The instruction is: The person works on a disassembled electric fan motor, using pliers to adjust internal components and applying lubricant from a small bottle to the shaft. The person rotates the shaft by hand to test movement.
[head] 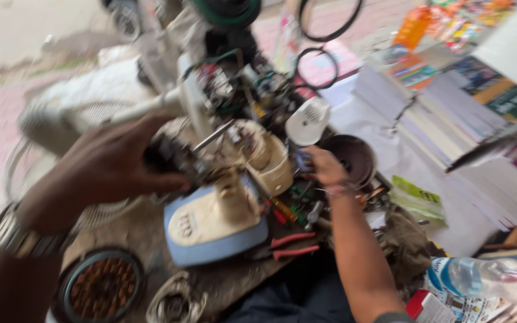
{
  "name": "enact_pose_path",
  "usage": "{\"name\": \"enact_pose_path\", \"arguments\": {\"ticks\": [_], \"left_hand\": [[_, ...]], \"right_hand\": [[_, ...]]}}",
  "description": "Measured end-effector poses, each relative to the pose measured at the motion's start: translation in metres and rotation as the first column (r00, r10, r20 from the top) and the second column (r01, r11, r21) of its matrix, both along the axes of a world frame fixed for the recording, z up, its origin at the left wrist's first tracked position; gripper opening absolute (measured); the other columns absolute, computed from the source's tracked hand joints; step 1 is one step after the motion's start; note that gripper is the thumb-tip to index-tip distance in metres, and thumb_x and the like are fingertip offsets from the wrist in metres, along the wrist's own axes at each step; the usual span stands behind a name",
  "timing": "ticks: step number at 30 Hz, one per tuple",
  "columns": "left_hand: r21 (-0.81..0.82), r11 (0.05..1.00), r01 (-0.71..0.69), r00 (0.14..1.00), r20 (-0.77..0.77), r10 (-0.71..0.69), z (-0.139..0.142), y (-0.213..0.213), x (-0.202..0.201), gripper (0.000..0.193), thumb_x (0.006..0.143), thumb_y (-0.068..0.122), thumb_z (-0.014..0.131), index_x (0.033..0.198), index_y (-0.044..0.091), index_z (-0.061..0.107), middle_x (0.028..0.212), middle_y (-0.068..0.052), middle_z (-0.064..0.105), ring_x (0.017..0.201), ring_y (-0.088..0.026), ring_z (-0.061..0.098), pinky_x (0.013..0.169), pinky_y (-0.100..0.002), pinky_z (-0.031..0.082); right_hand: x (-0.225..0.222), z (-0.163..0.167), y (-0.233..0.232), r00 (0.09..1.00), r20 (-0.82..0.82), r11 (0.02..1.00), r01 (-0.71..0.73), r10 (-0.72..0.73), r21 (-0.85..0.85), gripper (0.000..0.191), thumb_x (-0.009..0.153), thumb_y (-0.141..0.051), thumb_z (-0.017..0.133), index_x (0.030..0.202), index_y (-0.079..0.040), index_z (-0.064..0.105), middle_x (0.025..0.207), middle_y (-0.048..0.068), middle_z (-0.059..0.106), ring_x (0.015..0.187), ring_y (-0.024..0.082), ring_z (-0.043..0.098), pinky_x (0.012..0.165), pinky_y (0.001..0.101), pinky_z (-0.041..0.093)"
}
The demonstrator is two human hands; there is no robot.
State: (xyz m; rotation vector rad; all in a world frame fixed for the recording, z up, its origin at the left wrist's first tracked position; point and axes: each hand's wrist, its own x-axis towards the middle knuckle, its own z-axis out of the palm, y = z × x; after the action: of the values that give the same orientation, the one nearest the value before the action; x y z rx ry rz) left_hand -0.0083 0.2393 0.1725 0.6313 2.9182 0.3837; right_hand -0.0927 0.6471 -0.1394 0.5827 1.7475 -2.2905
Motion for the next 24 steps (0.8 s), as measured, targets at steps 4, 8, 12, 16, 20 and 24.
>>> {"name": "enact_pose_path", "arguments": {"ticks": [4,8,12,16,20,24], "left_hand": [[0.016,0.998,0.067,0.995,-0.078,-0.065,0.033,-0.008,0.021,0.101,0.066,0.060,0.087,0.147,0.014,0.046,0.112,-0.014,0.072,0.096,-0.026,0.073,0.079,-0.042,0.059],[0.009,0.999,0.043,0.999,-0.024,-0.043,0.057,-0.001,0.043,0.098,0.068,0.056,0.083,0.145,0.010,0.045,0.108,-0.013,0.074,0.086,-0.026,0.076,0.072,-0.039,0.060],[0.001,1.000,0.001,1.000,-0.018,-0.001,0.071,0.009,0.073,0.101,0.067,0.056,0.086,0.145,0.007,0.044,0.101,-0.015,0.075,0.083,-0.025,0.075,0.074,-0.037,0.059],[0.018,1.000,0.016,0.999,-0.031,-0.016,0.077,0.008,0.097,0.099,0.069,0.053,0.087,0.144,0.004,0.045,0.102,-0.016,0.075,0.084,-0.025,0.074,0.077,-0.035,0.058],[0.038,0.999,0.018,1.000,0.001,-0.018,0.080,0.003,0.114,0.098,0.071,0.050,0.086,0.146,0.003,0.044,0.103,-0.016,0.076,0.085,-0.026,0.076,0.075,-0.036,0.059],[0.038,0.999,0.015,1.000,0.014,-0.015,0.084,-0.004,0.131,0.102,0.069,0.051,0.085,0.148,0.004,0.041,0.104,-0.015,0.076,0.083,-0.025,0.076,0.072,-0.036,0.060]], "right_hand": [[0.121,0.059,-0.004,0.974,-0.224,0.941,-0.113,0.040,-0.319,0.047,0.091,-0.030,0.070,0.122,0.003,0.059,0.110,0.018,0.067,0.100,0.030,0.070,0.081,0.0429,0.060],[0.225,0.089,-0.049,0.932,-0.363,0.877,-0.155,-0.023,-0.454,0.051,0.081,-0.015,0.069,0.125,0.005,0.054,0.123,0.023,0.063,0.107,0.030,0.067,0.089,0.0447,0.061],[0.287,0.090,-0.078,0.970,-0.243,0.847,-0.141,0.015,-0.513,0.055,0.071,-0.006,0.066,0.124,0.003,0.053,0.123,0.027,0.066,0.095,0.025,0.066,0.077,0.0391,0.060],[0.363,0.083,-0.118,0.967,-0.254,0.727,-0.180,0.008,-0.663,0.051,0.079,0.000,0.067,0.128,0.002,0.056,0.114,0.025,0.065,0.087,0.023,0.065,0.065,0.0350,0.056],[0.400,0.108,-0.140,0.876,-0.300,0.596,-0.477,0.377,-0.646,0.021,0.101,-0.002,0.068,0.113,-0.002,0.051,0.124,0.030,0.063,0.093,0.029,0.066,0.079,0.0413,0.058],[0.414,0.154,-0.171,0.824,-0.312,0.516,-0.546,0.472,-0.660,0.031,0.098,-0.015,0.067,0.125,-0.005,0.055,0.138,0.025,0.060,0.118,0.030,0.064,0.094,0.0451,0.058]]}}
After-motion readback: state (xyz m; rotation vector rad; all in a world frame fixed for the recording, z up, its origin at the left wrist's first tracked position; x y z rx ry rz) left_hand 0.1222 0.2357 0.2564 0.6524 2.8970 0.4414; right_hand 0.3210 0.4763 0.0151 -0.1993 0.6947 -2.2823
